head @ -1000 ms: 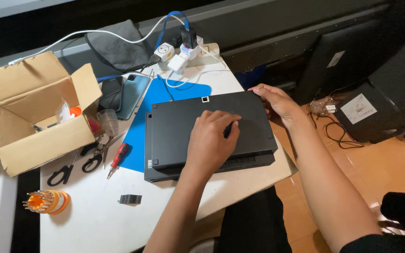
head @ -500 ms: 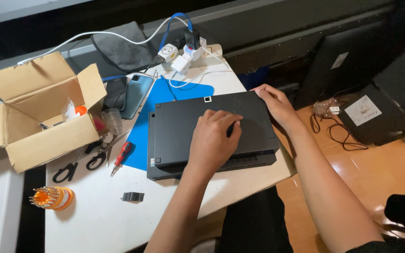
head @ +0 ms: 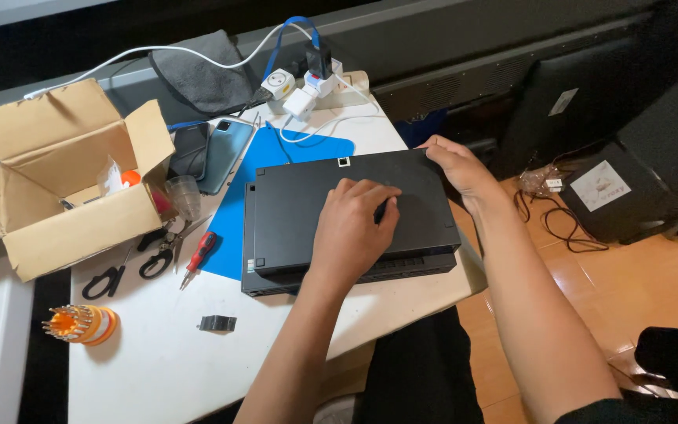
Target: Disassembling and cleaning a game console using a screwdriver and a brush
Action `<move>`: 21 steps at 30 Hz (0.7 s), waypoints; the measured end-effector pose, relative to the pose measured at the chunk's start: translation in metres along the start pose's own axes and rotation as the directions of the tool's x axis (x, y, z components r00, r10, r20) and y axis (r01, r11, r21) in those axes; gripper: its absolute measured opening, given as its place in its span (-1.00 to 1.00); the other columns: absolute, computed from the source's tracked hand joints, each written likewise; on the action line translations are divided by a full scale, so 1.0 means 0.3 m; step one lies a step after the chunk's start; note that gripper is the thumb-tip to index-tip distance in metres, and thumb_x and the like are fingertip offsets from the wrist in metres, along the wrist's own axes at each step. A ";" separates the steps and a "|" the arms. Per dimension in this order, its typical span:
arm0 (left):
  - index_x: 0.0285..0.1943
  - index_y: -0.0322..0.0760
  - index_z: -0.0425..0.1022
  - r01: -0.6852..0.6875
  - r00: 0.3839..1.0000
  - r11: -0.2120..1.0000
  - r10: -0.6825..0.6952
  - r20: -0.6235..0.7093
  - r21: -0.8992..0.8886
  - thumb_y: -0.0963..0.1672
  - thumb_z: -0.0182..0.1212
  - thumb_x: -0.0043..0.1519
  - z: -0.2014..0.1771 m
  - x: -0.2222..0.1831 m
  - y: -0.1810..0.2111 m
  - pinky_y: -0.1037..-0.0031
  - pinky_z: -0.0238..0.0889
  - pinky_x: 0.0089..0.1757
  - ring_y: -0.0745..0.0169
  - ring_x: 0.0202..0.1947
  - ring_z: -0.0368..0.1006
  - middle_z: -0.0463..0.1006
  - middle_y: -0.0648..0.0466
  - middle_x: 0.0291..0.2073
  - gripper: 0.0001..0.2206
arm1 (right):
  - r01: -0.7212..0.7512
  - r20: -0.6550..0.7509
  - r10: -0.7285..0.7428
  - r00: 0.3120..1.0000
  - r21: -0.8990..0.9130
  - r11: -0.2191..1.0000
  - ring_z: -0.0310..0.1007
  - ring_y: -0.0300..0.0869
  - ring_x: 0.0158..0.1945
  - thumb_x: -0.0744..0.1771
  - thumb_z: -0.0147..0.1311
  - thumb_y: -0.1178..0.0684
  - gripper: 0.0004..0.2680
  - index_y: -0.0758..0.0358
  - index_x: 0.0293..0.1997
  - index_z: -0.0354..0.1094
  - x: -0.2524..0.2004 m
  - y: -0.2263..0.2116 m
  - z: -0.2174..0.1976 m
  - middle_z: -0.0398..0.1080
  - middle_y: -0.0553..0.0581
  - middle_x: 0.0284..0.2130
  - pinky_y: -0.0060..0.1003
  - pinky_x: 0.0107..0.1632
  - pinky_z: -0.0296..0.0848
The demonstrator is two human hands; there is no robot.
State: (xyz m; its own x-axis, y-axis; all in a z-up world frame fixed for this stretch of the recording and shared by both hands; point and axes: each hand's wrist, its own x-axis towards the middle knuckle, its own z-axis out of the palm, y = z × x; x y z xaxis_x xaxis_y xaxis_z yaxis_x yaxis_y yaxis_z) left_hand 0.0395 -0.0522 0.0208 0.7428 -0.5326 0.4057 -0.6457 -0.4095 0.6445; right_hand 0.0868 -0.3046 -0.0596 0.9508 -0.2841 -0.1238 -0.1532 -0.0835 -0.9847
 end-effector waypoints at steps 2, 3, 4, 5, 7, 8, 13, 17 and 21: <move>-0.01 -0.25 0.64 0.005 1.000 1.000 -0.005 -0.007 0.014 -0.15 0.11 0.35 0.010 0.002 -0.010 0.24 0.36 -0.10 0.04 -0.05 0.47 0.61 0.00 -0.23 -0.81 | 0.004 -0.006 -0.004 1.000 0.000 1.000 0.38 -0.27 -0.33 0.37 -0.03 0.05 -0.89 0.07 -0.26 0.45 0.028 0.032 -0.007 0.38 0.00 -0.50 -0.37 -0.17 0.40; -0.03 -0.20 0.65 0.008 1.000 1.000 -0.008 -0.014 0.026 -0.14 0.12 0.34 0.015 0.004 -0.016 0.28 0.35 -0.11 0.10 -0.07 0.47 0.61 0.05 -0.24 -0.82 | 0.008 -0.015 -0.008 1.000 -0.001 1.000 0.37 -0.28 -0.35 0.37 -0.02 0.04 -0.89 0.05 -0.29 0.44 0.044 0.047 -0.010 0.37 -0.01 -0.52 -0.37 -0.20 0.40; -0.03 -0.20 0.65 0.009 1.000 1.000 -0.009 -0.018 0.027 -0.14 0.12 0.34 0.015 0.006 -0.018 0.28 0.35 -0.11 0.10 -0.07 0.47 0.61 0.05 -0.24 -0.82 | 0.010 -0.012 -0.010 1.000 -0.002 1.000 0.37 -0.28 -0.35 0.37 -0.02 0.04 -0.89 0.05 -0.29 0.44 0.012 0.002 0.009 0.37 -0.01 -0.52 -0.37 -0.20 0.40; -0.02 -0.20 0.65 0.011 1.000 1.000 -0.011 -0.015 0.021 -0.14 0.11 0.34 0.016 0.007 -0.022 0.27 0.35 -0.10 0.08 -0.07 0.47 0.61 0.04 -0.24 -0.81 | -0.042 -0.045 0.038 0.998 -0.084 0.996 0.32 -0.22 -0.06 0.36 0.00 -0.11 -0.85 0.00 -0.10 0.45 -0.021 -0.041 0.028 0.37 0.01 -0.25 -0.21 0.06 0.29; -0.02 -0.21 0.65 0.014 1.000 1.000 -0.014 -0.001 0.010 -0.14 0.10 0.34 0.014 0.000 -0.018 0.27 0.34 -0.10 0.06 -0.08 0.46 0.61 0.03 -0.24 -0.81 | -0.107 -0.087 0.094 0.992 -0.160 0.981 0.28 -0.16 0.23 0.34 0.03 -0.25 -0.71 -0.05 0.09 0.46 -0.070 -0.071 0.047 0.37 0.02 0.03 -0.05 0.33 0.19; 0.00 -0.25 0.63 0.005 1.000 1.000 -0.005 0.002 -0.002 -0.15 0.09 0.35 0.007 0.000 -0.012 0.22 0.35 -0.10 0.00 -0.06 0.46 0.61 -0.01 -0.23 -0.80 | -0.132 -0.073 0.129 0.989 -0.034 0.991 0.33 -0.14 0.07 0.33 0.08 -0.25 -0.74 -0.04 0.00 0.50 -0.073 -0.073 0.049 0.40 0.05 -0.13 -0.09 0.22 0.27; -0.02 -0.15 0.64 0.019 1.000 1.000 -0.019 0.004 0.023 -0.12 0.11 0.34 0.020 0.004 -0.033 0.24 0.34 -0.09 0.08 -0.05 0.46 0.60 0.07 -0.22 -0.82 | -0.074 -0.033 0.073 0.997 -0.046 0.996 0.20 -0.13 0.15 0.34 0.13 -0.24 -0.72 0.06 0.02 0.45 -0.045 -0.036 0.044 0.27 0.05 -0.05 -0.05 0.31 0.16; 0.01 -0.24 0.63 0.007 1.000 1.000 -0.007 0.017 -0.006 -0.13 0.08 0.37 0.003 0.005 -0.022 0.22 0.35 -0.10 0.02 -0.04 0.46 0.60 0.01 -0.22 -0.79 | -0.106 -0.023 0.106 0.994 -0.014 0.994 0.28 -0.17 0.00 0.33 0.06 -0.10 -0.84 -0.02 -0.08 0.48 -0.036 -0.044 0.023 0.26 0.03 -0.22 -0.18 0.12 0.30; -0.01 -0.22 0.64 0.005 1.000 1.000 -0.005 0.018 0.003 -0.12 0.09 0.36 0.005 0.004 -0.022 0.22 0.35 -0.09 0.03 -0.03 0.46 0.60 0.00 -0.22 -0.80 | -0.103 -0.028 0.105 0.994 0.053 0.993 0.39 -0.20 -0.21 0.34 0.03 -0.04 -0.88 0.00 -0.12 0.47 0.022 0.015 0.002 0.32 0.06 -0.38 -0.28 -0.13 0.44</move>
State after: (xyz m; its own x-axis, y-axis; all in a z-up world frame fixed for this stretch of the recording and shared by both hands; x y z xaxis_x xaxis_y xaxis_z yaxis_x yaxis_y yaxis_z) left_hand 0.0444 -0.0513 0.0161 0.7429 -0.5439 0.3902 -0.6422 -0.4146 0.6447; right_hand 0.0925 -0.3064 -0.0649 0.9215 -0.3180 -0.2227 -0.2359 -0.0030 -0.9718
